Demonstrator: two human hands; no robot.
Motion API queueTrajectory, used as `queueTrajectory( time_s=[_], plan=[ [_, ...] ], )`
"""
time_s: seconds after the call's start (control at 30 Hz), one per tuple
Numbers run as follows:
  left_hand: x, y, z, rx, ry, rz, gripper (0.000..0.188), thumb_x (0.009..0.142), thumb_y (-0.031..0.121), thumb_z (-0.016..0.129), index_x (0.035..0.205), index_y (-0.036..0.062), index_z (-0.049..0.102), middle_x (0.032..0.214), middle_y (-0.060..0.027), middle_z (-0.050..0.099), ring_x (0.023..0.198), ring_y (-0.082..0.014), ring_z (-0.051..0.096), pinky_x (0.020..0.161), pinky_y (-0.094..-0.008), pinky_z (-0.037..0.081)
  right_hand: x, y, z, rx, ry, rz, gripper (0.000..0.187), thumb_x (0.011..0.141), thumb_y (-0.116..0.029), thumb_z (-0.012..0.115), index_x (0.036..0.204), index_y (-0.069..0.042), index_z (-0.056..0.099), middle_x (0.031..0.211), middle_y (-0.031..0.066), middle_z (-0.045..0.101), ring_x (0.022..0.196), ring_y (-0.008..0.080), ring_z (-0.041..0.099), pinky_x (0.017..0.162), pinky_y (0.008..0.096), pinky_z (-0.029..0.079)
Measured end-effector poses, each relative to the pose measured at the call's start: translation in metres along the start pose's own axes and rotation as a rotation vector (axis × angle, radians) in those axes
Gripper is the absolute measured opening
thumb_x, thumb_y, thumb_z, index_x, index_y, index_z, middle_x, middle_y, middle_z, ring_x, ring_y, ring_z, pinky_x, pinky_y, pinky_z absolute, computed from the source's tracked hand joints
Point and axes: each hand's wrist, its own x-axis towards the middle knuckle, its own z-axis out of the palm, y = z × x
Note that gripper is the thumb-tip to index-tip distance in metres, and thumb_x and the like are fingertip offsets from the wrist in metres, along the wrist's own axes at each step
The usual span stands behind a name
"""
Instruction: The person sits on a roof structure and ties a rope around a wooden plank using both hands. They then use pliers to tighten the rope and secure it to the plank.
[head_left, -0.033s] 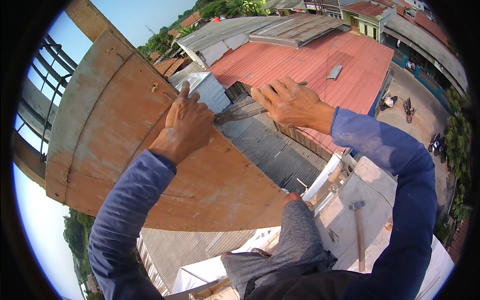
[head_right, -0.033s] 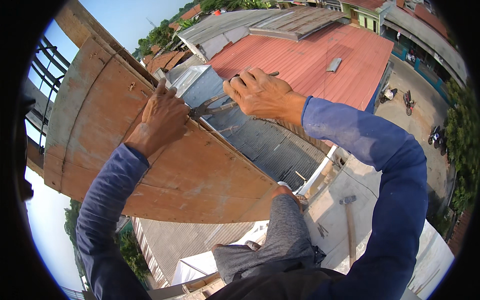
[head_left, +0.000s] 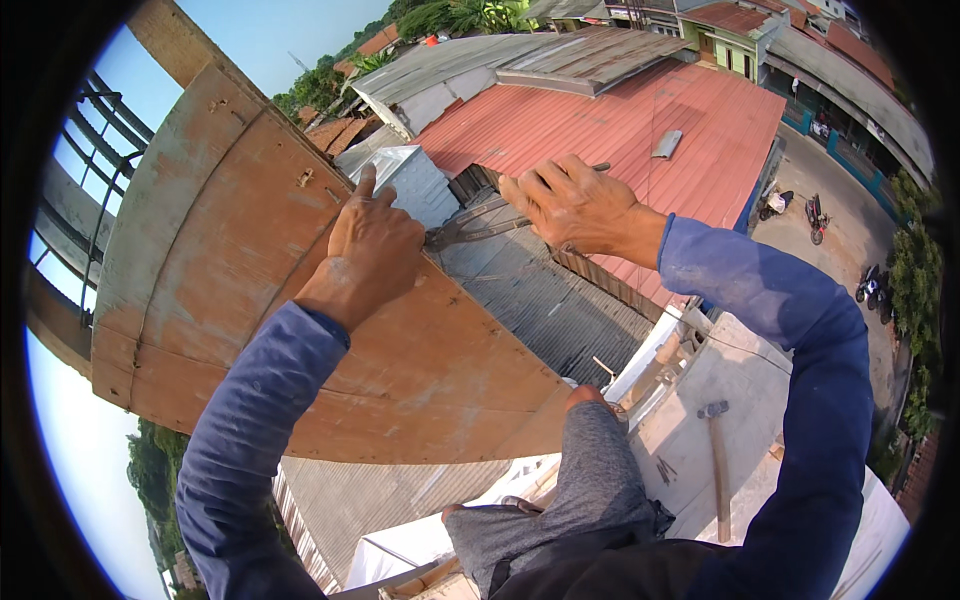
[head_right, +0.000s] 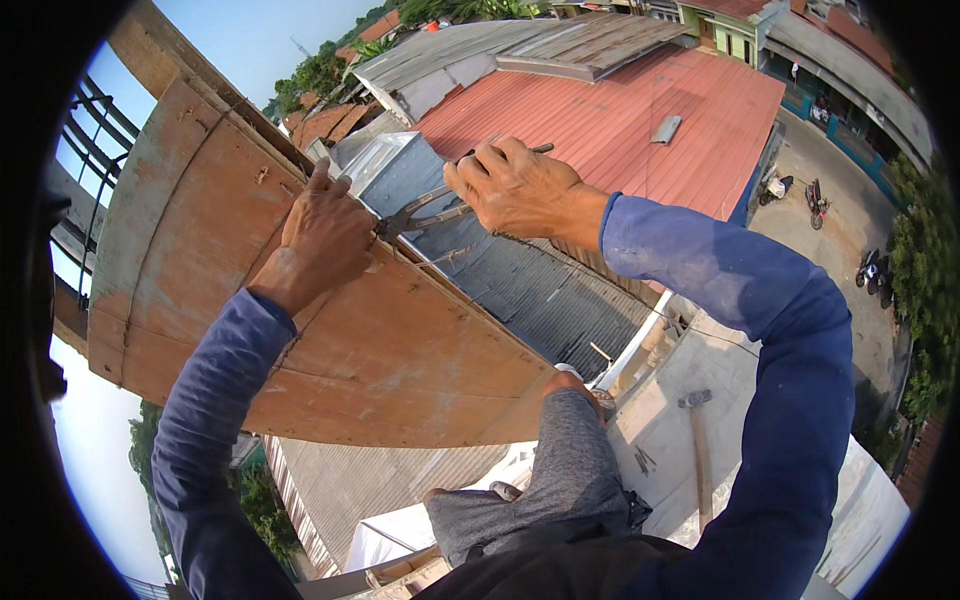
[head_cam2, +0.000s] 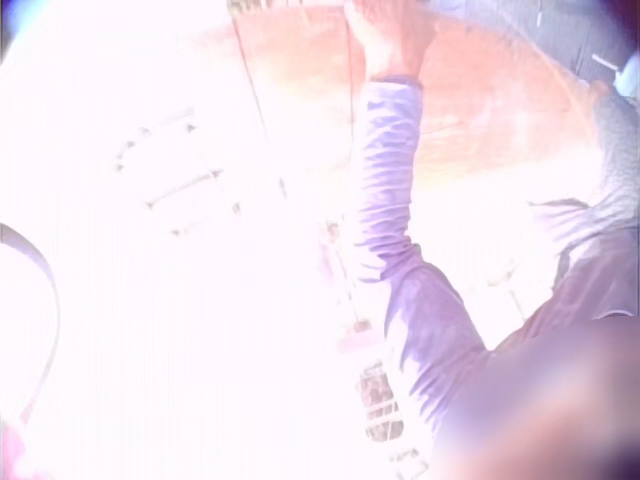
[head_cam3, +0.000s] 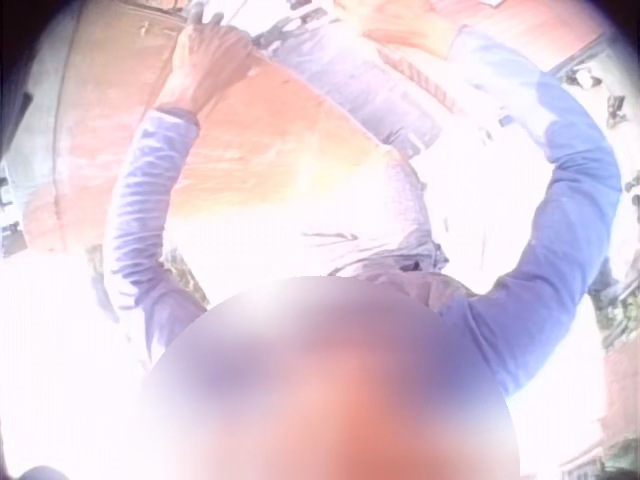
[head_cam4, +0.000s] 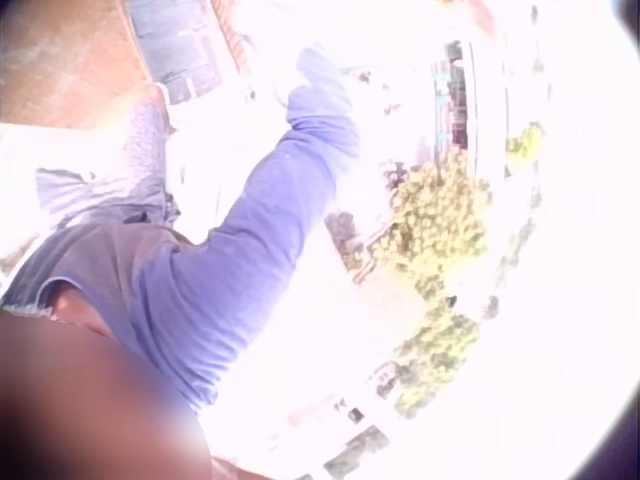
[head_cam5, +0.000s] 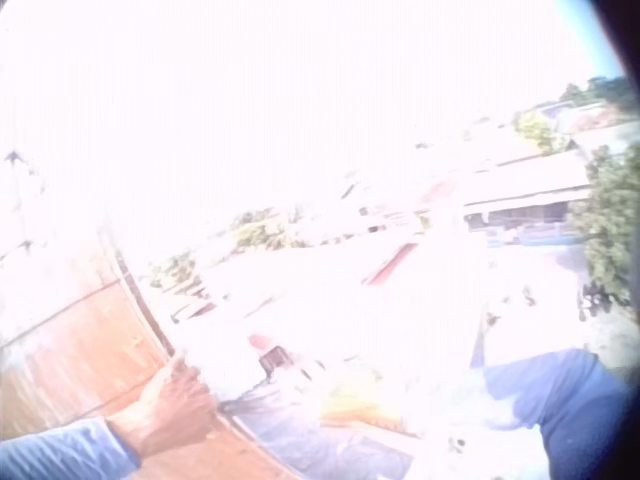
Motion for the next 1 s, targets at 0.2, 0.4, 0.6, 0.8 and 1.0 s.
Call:
queueTrajectory(
  time_s=[0.2, 0.4, 0.6, 0.8, 1.0],
  plan=[
    [-0.008, -0.002, 0.010, -0.025, 0.290, 0.038, 0.015, 0.082, 0.029, 0.071, 0.076, 0.0176, 0.078, 0.080, 0.0002, 0.074, 0.107, -0.0210, 0.062, 0.122, -0.0471, 0.025, -0.006, 0.010, 0.007, 0.370, -0.217, -0.004, 0.044, 0.095, -0.032, 0.061, 0.120, 0.005, 0.062, 0.085, 0.0105, 0.063, 0.076, 0.0262, 0.063, 0.062, 0.0401, 0.054],
    [-0.007, -0.006, 0.017, -0.015, 0.220, 0.031, 0.017, 0.088, 0.027, 0.067, 0.075, 0.0198, 0.078, 0.080, 0.0031, 0.074, 0.107, -0.0179, 0.062, 0.123, -0.0468, 0.024, 0.021, 0.040, 0.001, 1.070, -0.745, 0.126, 0.045, 0.101, -0.038, 0.057, 0.092, 0.006, 0.061, 0.073, 0.0156, 0.062, 0.065, 0.0279, 0.065, 0.057, 0.0387, 0.056],
    [-0.015, -0.004, 0.004, -0.001, 0.136, 0.010, 0.016, 0.084, 0.029, 0.070, 0.076, 0.0178, 0.078, 0.082, 0.0048, 0.074, 0.109, -0.0179, 0.062, 0.125, -0.0469, 0.022, 0.035, 0.024, -0.024, 1.713, -1.040, 0.497, 0.034, 0.091, -0.030, 0.078, 0.080, -0.001, 0.064, 0.057, 0.0046, 0.059, 0.042, 0.0118, 0.056, 0.036, 0.0287, 0.046],
    [-0.010, -0.005, 0.006, -0.062, 0.143, 0.018, 0.014, 0.083, 0.025, 0.068, 0.077, 0.0173, 0.079, 0.084, 0.0016, 0.076, 0.118, -0.0229, 0.061, 0.129, -0.0506, 0.014, 0.029, 0.026, -0.013, 1.758, -1.118, 0.510, 0.039, 0.084, -0.029, 0.084, 0.101, 0.000, 0.065, 0.063, 0.0044, 0.063, 0.048, 0.0116, 0.061, 0.041, 0.0256, 0.047],
    [-0.014, -0.002, 0.008, 0.050, 0.254, -0.051, 0.026, 0.081, 0.040, 0.074, 0.085, 0.0152, 0.080, 0.102, -0.0054, 0.075, 0.139, -0.0339, 0.047, 0.130, -0.0574, 0.003, 0.018, 0.026, -0.003, 0.858, -0.477, 0.044, 0.065, 0.079, -0.020, 0.078, 0.129, 0.014, 0.053, 0.079, 0.0163, 0.067, 0.061, 0.0277, 0.068, 0.053, 0.0400, 0.054]
  ],
)
